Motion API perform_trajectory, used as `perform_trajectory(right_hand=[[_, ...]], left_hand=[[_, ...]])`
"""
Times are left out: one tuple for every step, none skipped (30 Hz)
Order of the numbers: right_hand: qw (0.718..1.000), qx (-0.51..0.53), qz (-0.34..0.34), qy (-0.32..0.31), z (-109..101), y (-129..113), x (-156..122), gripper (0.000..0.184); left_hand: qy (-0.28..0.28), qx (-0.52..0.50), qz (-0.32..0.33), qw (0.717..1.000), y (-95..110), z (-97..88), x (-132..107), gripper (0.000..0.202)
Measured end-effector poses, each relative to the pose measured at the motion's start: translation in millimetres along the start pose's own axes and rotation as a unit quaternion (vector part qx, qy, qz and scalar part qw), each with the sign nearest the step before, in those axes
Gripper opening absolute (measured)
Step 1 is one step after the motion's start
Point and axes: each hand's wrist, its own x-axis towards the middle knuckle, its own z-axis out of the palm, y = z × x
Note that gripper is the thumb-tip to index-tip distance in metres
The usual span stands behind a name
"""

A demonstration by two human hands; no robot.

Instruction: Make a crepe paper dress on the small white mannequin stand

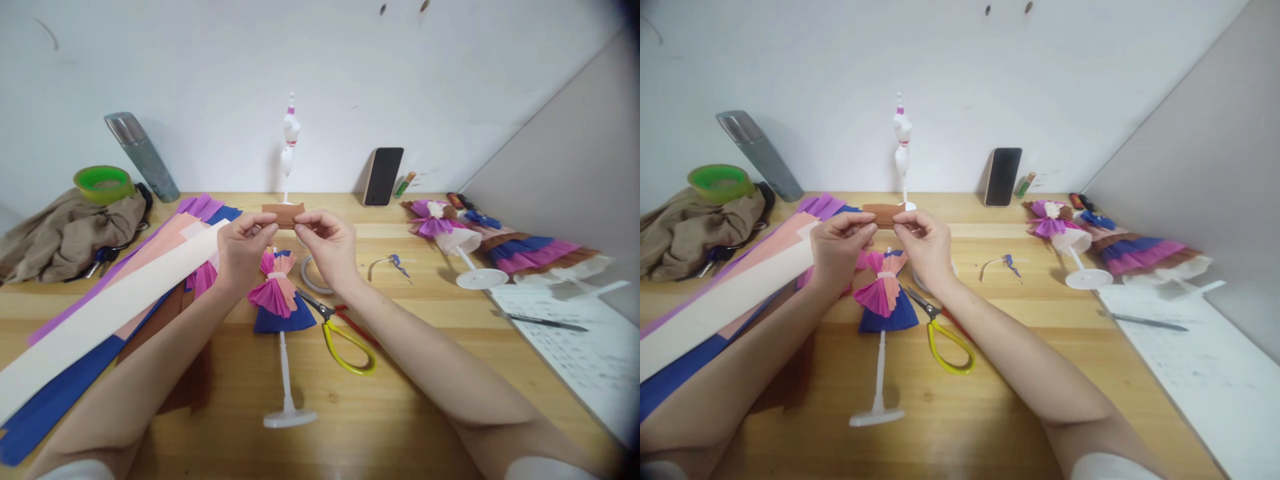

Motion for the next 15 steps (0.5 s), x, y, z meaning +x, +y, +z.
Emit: perform_trajectory(right_hand=[[1.0,-0.008,-0.005,-0.002,-0.2,0.6,-0.1,0.006],[1.0,-0.014,-0.009,-0.004,-0.4,1.2,-0.1,0.007],[1.0,-0.016,-0.013,-0.005,-0.6,1.9,-0.1,0.007],[1.0,-0.016,-0.016,-0.007,-0.7,2.6,-0.1,0.008],[1.0,-0.014,-0.018,-0.007,-0.9,3.5,-0.1,0.008],[1.0,-0.013,-0.02,-0.006,-1.0,4.5,-0.1,0.009],[1.0,-0.012,-0.023,-0.003,-1.0,5.6,0.0,0.009],[1.0,-0.011,-0.027,-0.001,-1.1,6.9,0.1,0.01],[1.0,-0.009,-0.03,0.002,-1.1,8.2,0.2,0.01],[0.999,-0.008,-0.034,0.003,-1.0,9.5,0.3,0.011],[0.999,-0.006,-0.037,0.004,-1.0,10.7,0.4,0.011],[0.999,-0.006,-0.038,0.003,-1.0,11.7,0.5,0.012],[0.999,-0.007,-0.038,0.003,-1.0,12.4,0.5,0.012],[0.999,-0.012,-0.037,0.002,-1.0,12.7,0.4,0.012],[0.999,-0.019,-0.037,0.001,-1.1,12.7,0.3,0.012]], left_hand=[[-0.002,0.003,0.008,1.0,-0.9,-0.3,0.1,0.011],[-0.005,0.006,0.017,1.0,-1.7,-0.6,0.3,0.012],[-0.008,0.008,0.03,0.999,-2.5,-0.9,0.5,0.012],[-0.011,0.011,0.043,0.999,-3.3,-1.2,0.6,0.012],[-0.012,0.014,0.056,0.998,-4.0,-1.4,0.8,0.013],[-0.013,0.018,0.069,0.997,-4.8,-1.7,0.9,0.013],[-0.015,0.024,0.08,0.996,-5.6,-1.9,1.0,0.014],[-0.016,0.031,0.091,0.995,-6.5,-2.2,1.2,0.014],[-0.017,0.04,0.1,0.994,-7.4,-2.5,1.4,0.014],[-0.018,0.049,0.109,0.993,-8.3,-2.9,1.6,0.014],[-0.018,0.058,0.117,0.991,-9.2,-3.2,1.8,0.014],[-0.018,0.066,0.125,0.99,-10.0,-3.5,2.0,0.014],[-0.017,0.073,0.132,0.988,-10.6,-3.8,2.2,0.014],[-0.017,0.079,0.137,0.987,-11.0,-3.9,2.4,0.014],[-0.017,0.083,0.142,0.986,-11.2,-4.0,2.5,0.013]])
